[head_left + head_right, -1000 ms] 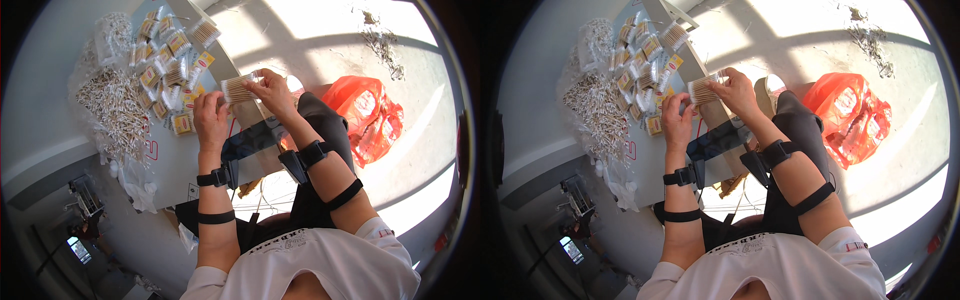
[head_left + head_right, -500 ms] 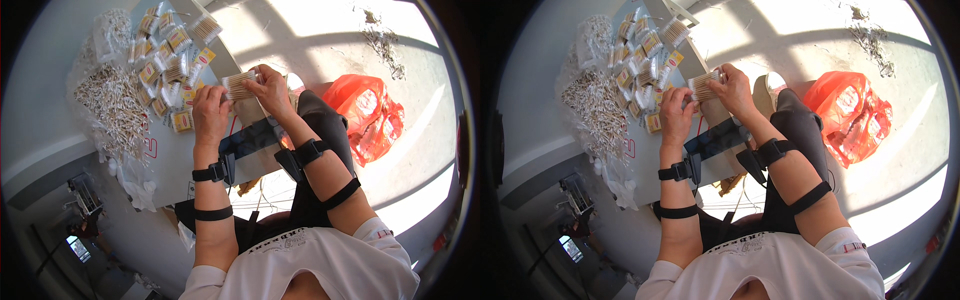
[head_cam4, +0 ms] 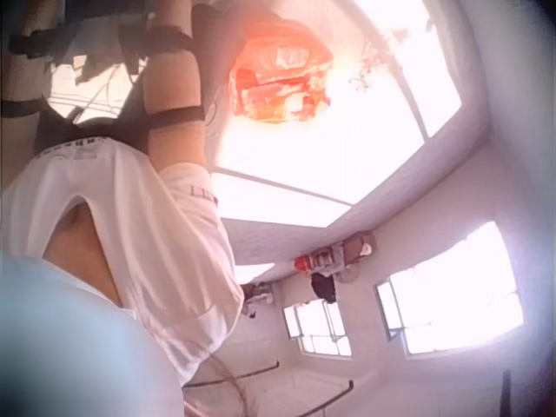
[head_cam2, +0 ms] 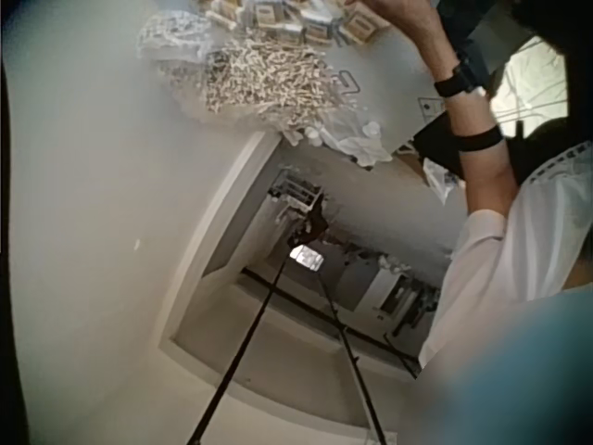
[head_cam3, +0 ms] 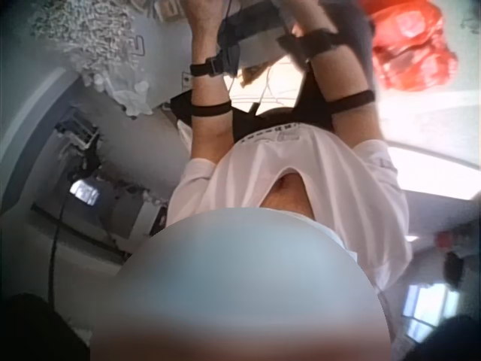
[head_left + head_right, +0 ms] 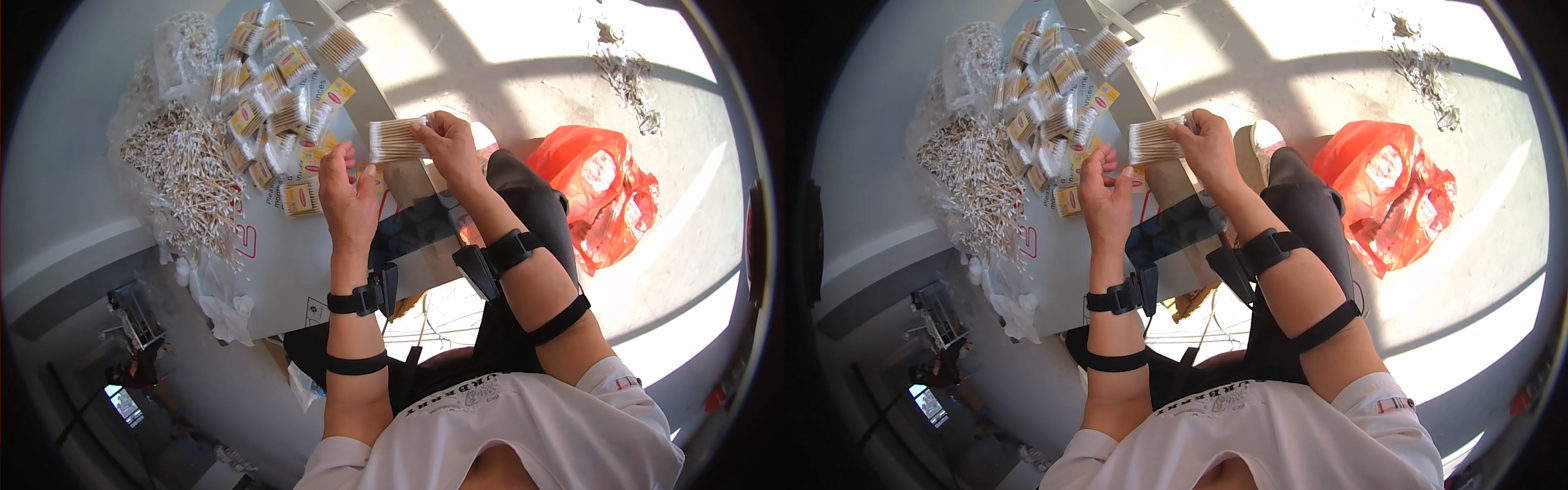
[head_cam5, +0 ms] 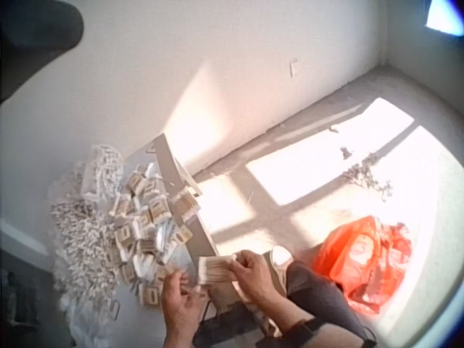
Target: Organizing and handling small individual packets of cotton swabs at a desk workspace.
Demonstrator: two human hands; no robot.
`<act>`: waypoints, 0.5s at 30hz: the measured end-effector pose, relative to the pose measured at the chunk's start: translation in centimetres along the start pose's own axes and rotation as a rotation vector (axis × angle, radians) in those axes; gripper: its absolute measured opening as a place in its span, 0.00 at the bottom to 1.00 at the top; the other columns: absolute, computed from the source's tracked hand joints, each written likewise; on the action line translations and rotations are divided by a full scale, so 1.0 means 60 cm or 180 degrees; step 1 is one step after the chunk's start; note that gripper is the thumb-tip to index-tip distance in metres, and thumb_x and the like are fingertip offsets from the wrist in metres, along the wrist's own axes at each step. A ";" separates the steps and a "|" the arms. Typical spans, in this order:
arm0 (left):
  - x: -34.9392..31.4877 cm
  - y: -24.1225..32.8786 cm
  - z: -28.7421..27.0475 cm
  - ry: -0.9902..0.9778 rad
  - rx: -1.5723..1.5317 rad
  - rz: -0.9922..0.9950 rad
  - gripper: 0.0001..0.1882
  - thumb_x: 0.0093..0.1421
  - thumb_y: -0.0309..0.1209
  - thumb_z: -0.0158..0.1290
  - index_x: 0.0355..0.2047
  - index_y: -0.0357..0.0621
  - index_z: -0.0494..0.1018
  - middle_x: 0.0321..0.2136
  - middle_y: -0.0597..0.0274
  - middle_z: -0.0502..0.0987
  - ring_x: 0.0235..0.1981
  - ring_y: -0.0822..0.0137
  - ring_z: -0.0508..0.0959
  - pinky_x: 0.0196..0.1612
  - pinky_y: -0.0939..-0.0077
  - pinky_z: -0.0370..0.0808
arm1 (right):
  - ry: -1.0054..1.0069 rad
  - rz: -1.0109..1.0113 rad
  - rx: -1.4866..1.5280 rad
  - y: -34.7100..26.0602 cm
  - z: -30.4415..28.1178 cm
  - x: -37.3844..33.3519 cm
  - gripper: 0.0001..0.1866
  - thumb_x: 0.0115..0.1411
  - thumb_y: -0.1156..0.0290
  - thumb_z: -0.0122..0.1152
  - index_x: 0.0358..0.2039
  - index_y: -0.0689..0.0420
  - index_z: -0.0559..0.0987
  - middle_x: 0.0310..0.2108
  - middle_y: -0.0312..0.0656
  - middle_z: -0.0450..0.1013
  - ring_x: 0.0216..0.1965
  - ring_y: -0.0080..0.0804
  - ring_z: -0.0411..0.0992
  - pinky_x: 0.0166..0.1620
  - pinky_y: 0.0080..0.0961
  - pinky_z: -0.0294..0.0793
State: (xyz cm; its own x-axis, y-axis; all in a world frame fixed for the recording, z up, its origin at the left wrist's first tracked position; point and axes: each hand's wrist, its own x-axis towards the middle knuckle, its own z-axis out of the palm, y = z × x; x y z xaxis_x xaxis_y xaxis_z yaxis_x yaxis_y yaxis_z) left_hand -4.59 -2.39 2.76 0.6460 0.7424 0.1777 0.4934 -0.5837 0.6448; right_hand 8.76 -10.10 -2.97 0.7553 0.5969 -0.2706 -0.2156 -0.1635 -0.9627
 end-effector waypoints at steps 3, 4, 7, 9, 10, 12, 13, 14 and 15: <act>-0.020 0.004 0.002 0.0110 -0.0843 -0.0668 0.21 0.51 0.26 0.58 0.46 0.37 0.68 0.41 0.55 0.72 0.40 0.64 0.73 0.42 0.72 0.71 | -0.0347 0.0567 0.1425 -0.010 -0.014 0.004 0.09 0.58 0.68 0.59 0.30 0.63 0.76 0.22 0.35 0.73 0.23 0.19 0.67 0.26 0.20 0.65; -0.024 0.014 0.002 0.0191 -0.1283 -0.0688 0.22 0.52 0.29 0.59 0.46 0.36 0.68 0.41 0.56 0.72 0.40 0.66 0.73 0.41 0.73 0.71 | -0.0546 0.0492 0.1883 -0.017 -0.015 -0.001 0.09 0.59 0.69 0.57 0.32 0.62 0.76 0.25 0.34 0.73 0.25 0.19 0.69 0.28 0.19 0.67; -0.024 0.044 0.013 0.0292 -0.2029 -0.0729 0.25 0.51 0.38 0.62 0.44 0.36 0.69 0.42 0.59 0.72 0.39 0.69 0.72 0.39 0.76 0.70 | -0.0927 0.0303 0.2599 -0.033 -0.018 -0.012 0.09 0.61 0.70 0.55 0.37 0.62 0.75 0.30 0.34 0.74 0.31 0.20 0.71 0.34 0.18 0.70; -0.017 0.078 0.015 0.0578 -0.2026 -0.0457 0.24 0.50 0.38 0.63 0.42 0.37 0.70 0.40 0.61 0.73 0.38 0.70 0.71 0.38 0.78 0.69 | -0.1118 0.0201 0.2864 -0.038 -0.019 -0.017 0.10 0.61 0.70 0.55 0.40 0.62 0.75 0.33 0.36 0.74 0.34 0.21 0.72 0.38 0.19 0.72; -0.012 0.093 0.015 0.0772 -0.1785 -0.0305 0.22 0.50 0.38 0.63 0.41 0.39 0.72 0.38 0.63 0.73 0.37 0.70 0.71 0.37 0.78 0.68 | -0.1215 0.0190 0.2989 -0.039 -0.019 -0.019 0.10 0.61 0.71 0.54 0.41 0.61 0.74 0.35 0.37 0.74 0.36 0.23 0.72 0.40 0.21 0.72; -0.006 0.112 0.019 0.0960 -0.1688 -0.0168 0.20 0.50 0.35 0.63 0.40 0.39 0.72 0.36 0.63 0.73 0.37 0.69 0.71 0.38 0.77 0.68 | -0.1318 0.0164 0.3111 -0.039 -0.020 -0.023 0.11 0.61 0.71 0.54 0.43 0.61 0.74 0.36 0.38 0.74 0.38 0.24 0.72 0.43 0.22 0.73; -0.004 0.118 0.019 0.1139 -0.1576 -0.0042 0.19 0.50 0.33 0.63 0.40 0.39 0.72 0.34 0.63 0.73 0.36 0.68 0.71 0.38 0.77 0.68 | -0.1326 0.0191 0.3203 -0.040 -0.018 -0.025 0.11 0.61 0.71 0.54 0.44 0.60 0.73 0.37 0.38 0.74 0.39 0.25 0.72 0.44 0.24 0.73; -0.002 0.121 0.020 0.1148 -0.1573 -0.0026 0.19 0.50 0.33 0.63 0.40 0.39 0.72 0.34 0.63 0.73 0.36 0.68 0.71 0.38 0.77 0.68 | -0.1331 0.0220 0.3297 -0.040 -0.017 -0.027 0.12 0.61 0.72 0.54 0.45 0.60 0.73 0.39 0.38 0.73 0.40 0.26 0.72 0.45 0.26 0.73; 0.000 0.124 0.022 0.1234 -0.1453 -0.0014 0.17 0.50 0.31 0.63 0.38 0.38 0.72 0.34 0.63 0.73 0.36 0.67 0.72 0.39 0.76 0.69 | -0.1339 0.0206 0.3302 -0.039 -0.017 -0.028 0.12 0.61 0.72 0.54 0.45 0.60 0.73 0.39 0.38 0.73 0.40 0.26 0.72 0.45 0.26 0.73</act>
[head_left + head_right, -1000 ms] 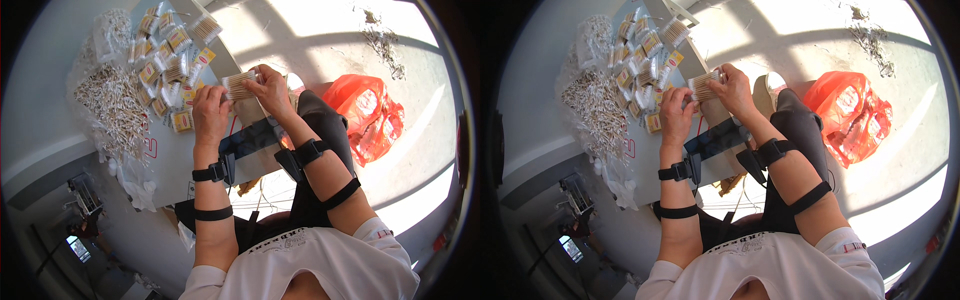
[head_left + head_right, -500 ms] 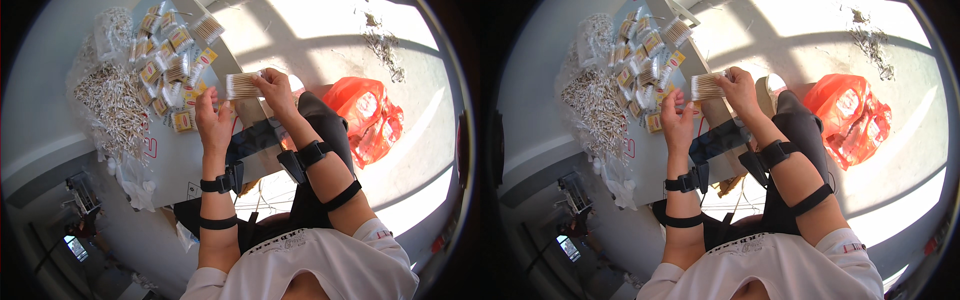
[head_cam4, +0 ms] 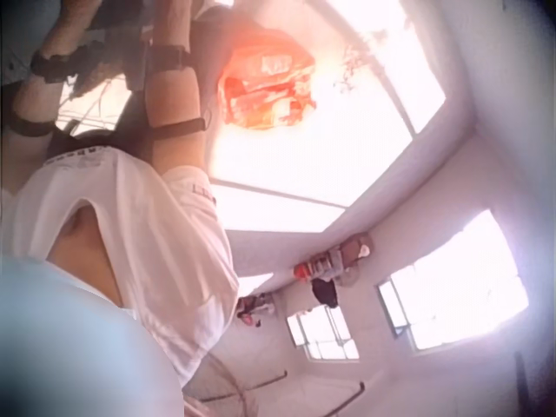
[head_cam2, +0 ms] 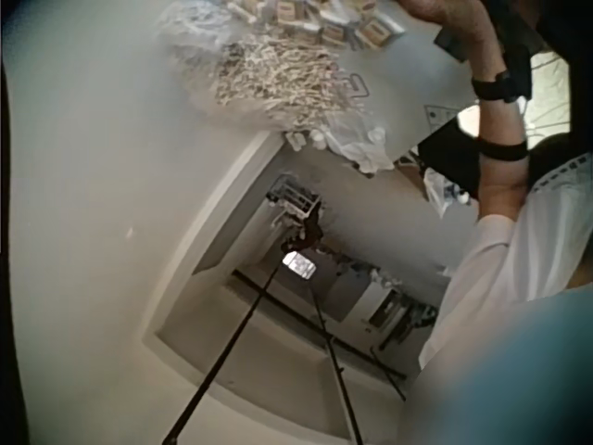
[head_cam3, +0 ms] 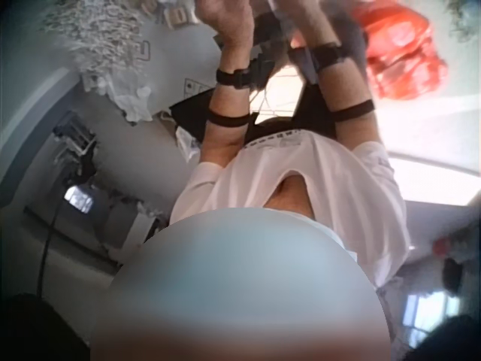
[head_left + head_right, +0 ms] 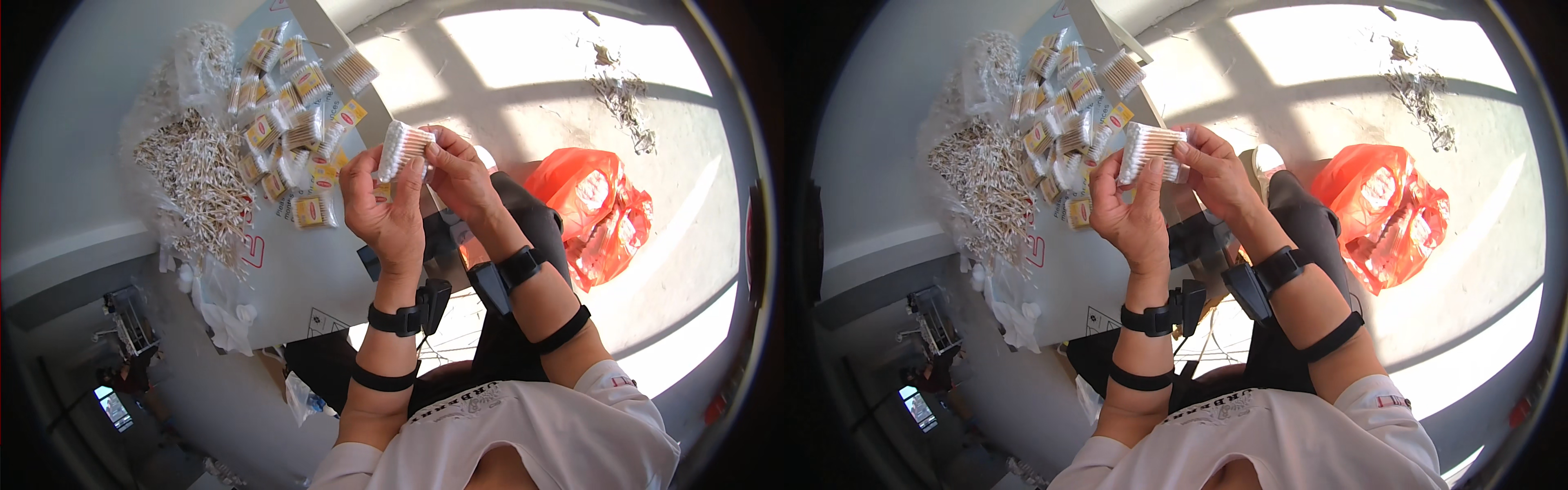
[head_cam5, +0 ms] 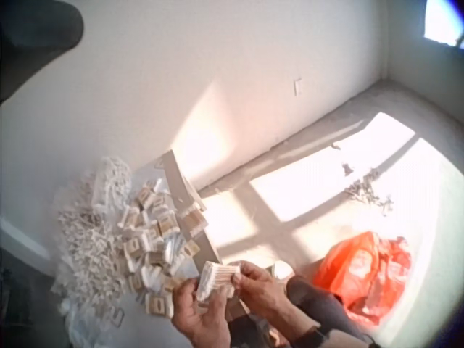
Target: Organizing and handling small individual packets of cotton swabs at a desk workspace.
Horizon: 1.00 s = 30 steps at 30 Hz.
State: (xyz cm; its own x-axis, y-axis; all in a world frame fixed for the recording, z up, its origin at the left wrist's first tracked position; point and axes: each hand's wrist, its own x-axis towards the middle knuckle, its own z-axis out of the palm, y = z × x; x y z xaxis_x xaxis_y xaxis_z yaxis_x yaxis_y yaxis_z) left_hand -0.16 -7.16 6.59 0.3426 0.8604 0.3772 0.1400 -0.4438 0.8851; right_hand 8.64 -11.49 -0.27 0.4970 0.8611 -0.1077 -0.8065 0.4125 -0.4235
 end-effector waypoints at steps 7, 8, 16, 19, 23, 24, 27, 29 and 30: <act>0.003 0.001 0.000 0.0122 0.0389 0.0692 0.12 0.50 0.25 0.62 0.34 0.37 0.73 0.34 0.60 0.74 0.35 0.63 0.73 0.39 0.72 0.71 | -0.0279 0.0217 0.0048 -0.007 0.004 -0.005 0.13 0.61 0.72 0.54 0.47 0.58 0.72 0.41 0.36 0.73 0.43 0.26 0.70 0.48 0.28 0.71; 0.003 0.003 -0.001 0.0118 0.0386 0.0696 0.12 0.50 0.25 0.62 0.34 0.37 0.73 0.34 0.60 0.74 0.35 0.63 0.73 0.39 0.72 0.71 | -0.0302 0.0238 0.0048 -0.009 0.007 -0.005 0.14 0.61 0.73 0.53 0.47 0.58 0.72 0.41 0.36 0.73 0.43 0.26 0.70 0.48 0.28 0.70; 0.008 0.001 -0.008 0.0005 0.0682 0.1242 0.12 0.50 0.24 0.61 0.35 0.37 0.74 0.32 0.58 0.74 0.32 0.60 0.73 0.37 0.70 0.70 | -0.0387 0.0194 0.0060 -0.007 0.006 -0.005 0.14 0.61 0.73 0.53 0.48 0.58 0.71 0.43 0.37 0.72 0.45 0.26 0.70 0.50 0.29 0.69; 0.009 0.003 -0.014 -0.0082 0.0823 0.1272 0.12 0.49 0.24 0.60 0.34 0.36 0.74 0.32 0.58 0.75 0.31 0.60 0.72 0.35 0.70 0.70 | -0.0382 0.0187 0.0045 -0.008 0.008 -0.006 0.14 0.61 0.73 0.53 0.48 0.57 0.71 0.43 0.36 0.72 0.45 0.26 0.70 0.49 0.28 0.70; 0.017 0.007 -0.018 -0.0144 0.0756 0.1380 0.11 0.49 0.24 0.61 0.33 0.37 0.74 0.30 0.58 0.75 0.31 0.60 0.73 0.34 0.71 0.70 | -0.0346 0.0203 0.0046 -0.004 0.004 -0.004 0.14 0.61 0.73 0.54 0.48 0.57 0.72 0.42 0.35 0.73 0.43 0.24 0.70 0.46 0.25 0.70; 0.018 0.008 -0.019 -0.0185 0.0713 0.1355 0.11 0.49 0.24 0.61 0.33 0.37 0.74 0.29 0.59 0.75 0.30 0.61 0.73 0.34 0.71 0.70 | -0.0346 0.0203 0.0046 -0.004 0.001 -0.003 0.14 0.61 0.73 0.54 0.48 0.57 0.72 0.42 0.35 0.73 0.43 0.24 0.70 0.46 0.25 0.70; 0.019 0.005 -0.020 -0.0248 0.0655 0.1348 0.11 0.48 0.24 0.62 0.32 0.37 0.75 0.28 0.59 0.76 0.30 0.61 0.73 0.34 0.71 0.70 | -0.0398 0.0216 -0.0044 -0.003 -0.002 -0.002 0.14 0.61 0.72 0.53 0.48 0.57 0.71 0.43 0.41 0.72 0.46 0.30 0.70 0.51 0.30 0.70; 0.019 0.003 -0.021 -0.0270 0.0640 0.1370 0.11 0.48 0.24 0.62 0.32 0.37 0.75 0.28 0.59 0.76 0.30 0.62 0.73 0.34 0.71 0.70 | -0.0366 0.0225 -0.0063 -0.004 0.000 -0.002 0.13 0.61 0.72 0.53 0.47 0.56 0.71 0.43 0.42 0.72 0.46 0.30 0.70 0.51 0.31 0.70; 0.019 0.003 -0.022 -0.0273 0.0645 0.1398 0.11 0.48 0.24 0.62 0.32 0.37 0.75 0.28 0.59 0.76 0.30 0.62 0.73 0.34 0.71 0.70 | -0.0365 0.0225 -0.0064 -0.004 0.000 -0.002 0.13 0.61 0.72 0.53 0.47 0.56 0.71 0.43 0.42 0.72 0.46 0.30 0.70 0.51 0.31 0.70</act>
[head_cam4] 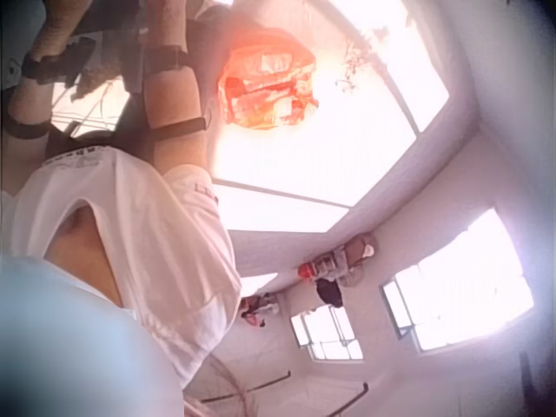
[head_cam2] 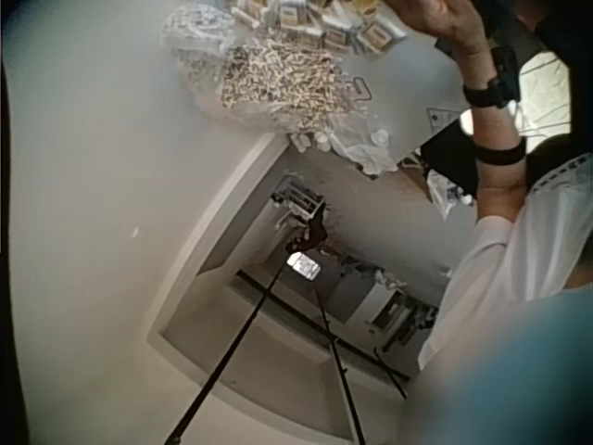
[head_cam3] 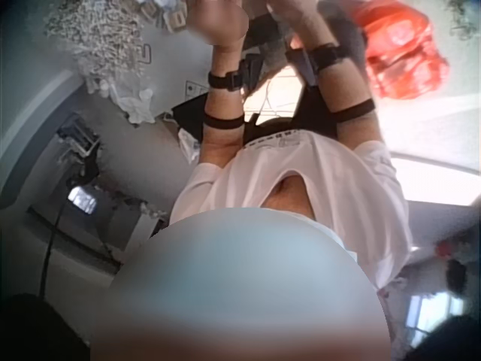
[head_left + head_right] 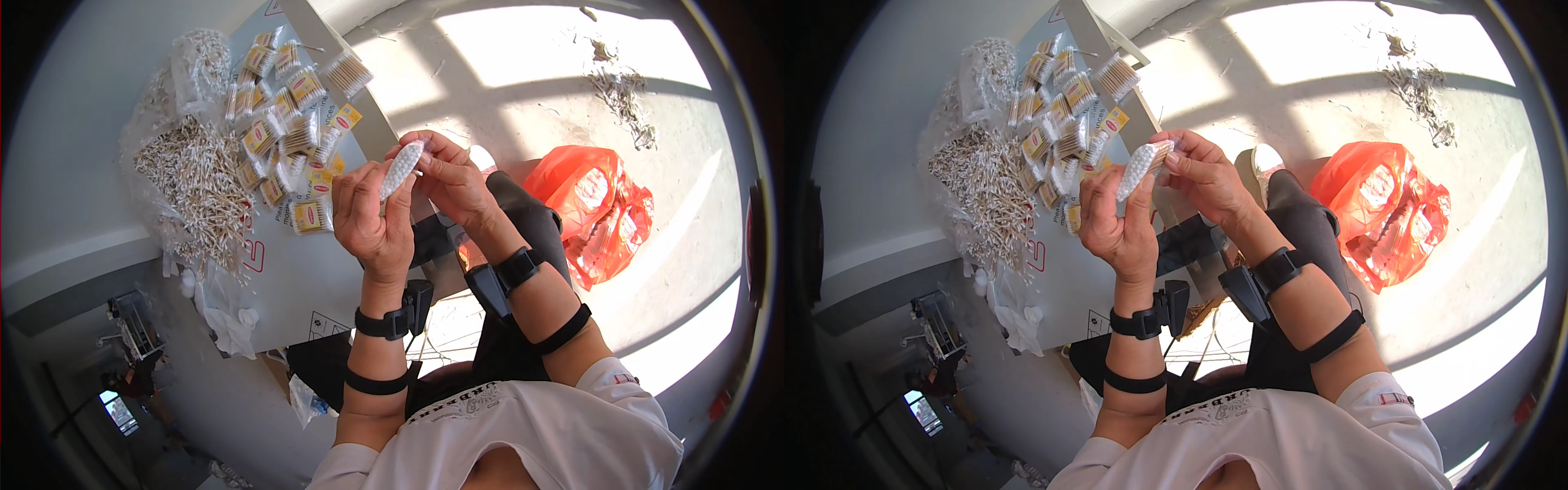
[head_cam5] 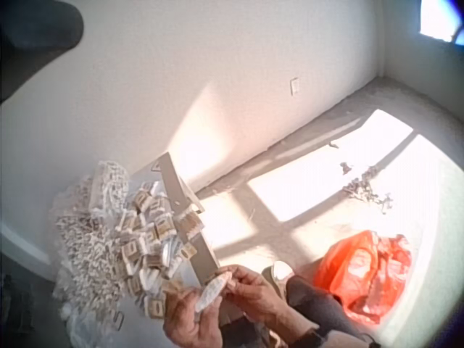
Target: Organizing and handling small individual packets of cotton swabs at a desk workspace.
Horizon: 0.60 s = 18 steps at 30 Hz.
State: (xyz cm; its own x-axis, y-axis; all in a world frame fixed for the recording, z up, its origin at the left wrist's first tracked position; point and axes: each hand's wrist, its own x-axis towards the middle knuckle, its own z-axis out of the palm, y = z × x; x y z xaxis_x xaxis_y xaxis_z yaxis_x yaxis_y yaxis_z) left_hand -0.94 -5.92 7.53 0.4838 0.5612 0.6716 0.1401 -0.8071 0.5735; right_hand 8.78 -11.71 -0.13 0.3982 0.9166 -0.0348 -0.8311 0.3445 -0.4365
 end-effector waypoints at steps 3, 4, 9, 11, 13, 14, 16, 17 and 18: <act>0.000 -0.001 -0.002 -0.0005 -0.0002 0.0000 0.11 0.47 0.24 0.62 0.32 0.37 0.75 0.28 0.59 0.76 0.30 0.62 0.73 0.34 0.71 0.70 | -0.0061 -0.0006 0.0006 0.000 0.003 0.001 0.13 0.61 0.72 0.53 0.47 0.56 0.72 0.43 0.43 0.72 0.46 0.31 0.71 0.50 0.31 0.70; -0.001 -0.001 -0.002 -0.0009 -0.0020 -0.0033 0.11 0.47 0.24 0.62 0.32 0.37 0.75 0.28 0.59 0.76 0.30 0.62 0.73 0.34 0.71 0.70 | -0.0079 -0.0010 0.0020 0.000 0.003 0.001 0.13 0.61 0.72 0.53 0.47 0.56 0.72 0.43 0.43 0.72 0.46 0.31 0.71 0.51 0.31 0.70; 0.002 0.001 -0.006 -0.0040 0.0032 0.0023 0.12 0.46 0.25 0.63 0.32 0.37 0.75 0.29 0.59 0.76 0.30 0.61 0.73 0.34 0.71 0.70 | -0.0087 0.0033 0.0041 0.000 0.006 0.001 0.13 0.61 0.73 0.53 0.47 0.57 0.72 0.43 0.43 0.72 0.46 0.31 0.71 0.51 0.31 0.70; 0.005 0.007 -0.002 -0.0059 0.0027 0.0029 0.13 0.46 0.25 0.63 0.33 0.37 0.75 0.29 0.59 0.75 0.30 0.61 0.73 0.35 0.72 0.70 | -0.0097 0.0055 0.0141 -0.002 0.006 -0.001 0.13 0.61 0.73 0.53 0.47 0.57 0.71 0.43 0.42 0.72 0.46 0.31 0.70 0.52 0.30 0.69; 0.008 0.013 0.003 0.0137 -0.0091 0.0020 0.14 0.46 0.25 0.64 0.33 0.38 0.74 0.29 0.60 0.75 0.30 0.61 0.72 0.34 0.71 0.70 | -0.0075 0.0069 0.0171 -0.003 0.010 -0.002 0.14 0.60 0.73 0.54 0.47 0.58 0.71 0.42 0.39 0.72 0.43 0.27 0.70 0.49 0.28 0.69; 0.008 0.012 0.003 0.0136 -0.0087 0.0022 0.14 0.46 0.25 0.64 0.33 0.38 0.74 0.29 0.60 0.75 0.30 0.61 0.72 0.34 0.71 0.70 | -0.0057 0.0088 0.0206 -0.003 0.012 -0.002 0.15 0.60 0.73 0.55 0.48 0.59 0.71 0.40 0.36 0.72 0.41 0.24 0.70 0.46 0.25 0.69; 0.007 0.008 0.004 0.0167 0.0085 0.0112 0.14 0.46 0.25 0.64 0.34 0.38 0.74 0.29 0.60 0.75 0.30 0.62 0.72 0.34 0.72 0.70 | -0.0060 0.0084 0.0189 -0.002 0.011 -0.002 0.15 0.60 0.73 0.55 0.48 0.59 0.72 0.40 0.36 0.72 0.41 0.24 0.70 0.46 0.24 0.70; 0.007 0.007 0.003 0.0169 0.0087 0.0113 0.14 0.46 0.25 0.64 0.34 0.38 0.74 0.29 0.60 0.75 0.30 0.62 0.72 0.34 0.72 0.70 | -0.0061 0.0080 0.0169 -0.001 0.010 -0.002 0.14 0.60 0.73 0.54 0.47 0.59 0.72 0.40 0.36 0.72 0.41 0.24 0.70 0.45 0.24 0.70; 0.007 0.007 0.001 0.0139 0.0122 0.0113 0.13 0.47 0.25 0.63 0.34 0.38 0.74 0.29 0.61 0.75 0.30 0.62 0.72 0.34 0.72 0.70 | -0.0065 0.0081 0.0169 -0.001 0.009 -0.002 0.14 0.60 0.73 0.54 0.47 0.59 0.72 0.40 0.36 0.72 0.41 0.24 0.70 0.45 0.24 0.70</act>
State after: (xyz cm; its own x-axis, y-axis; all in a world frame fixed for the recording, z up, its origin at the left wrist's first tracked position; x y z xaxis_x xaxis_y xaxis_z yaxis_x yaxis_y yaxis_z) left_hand -0.64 -6.03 7.99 0.4511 0.5389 0.7114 0.1568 -0.8326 0.5312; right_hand 8.59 -11.73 0.38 0.3692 0.9290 -0.0268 -0.8605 0.3308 -0.3873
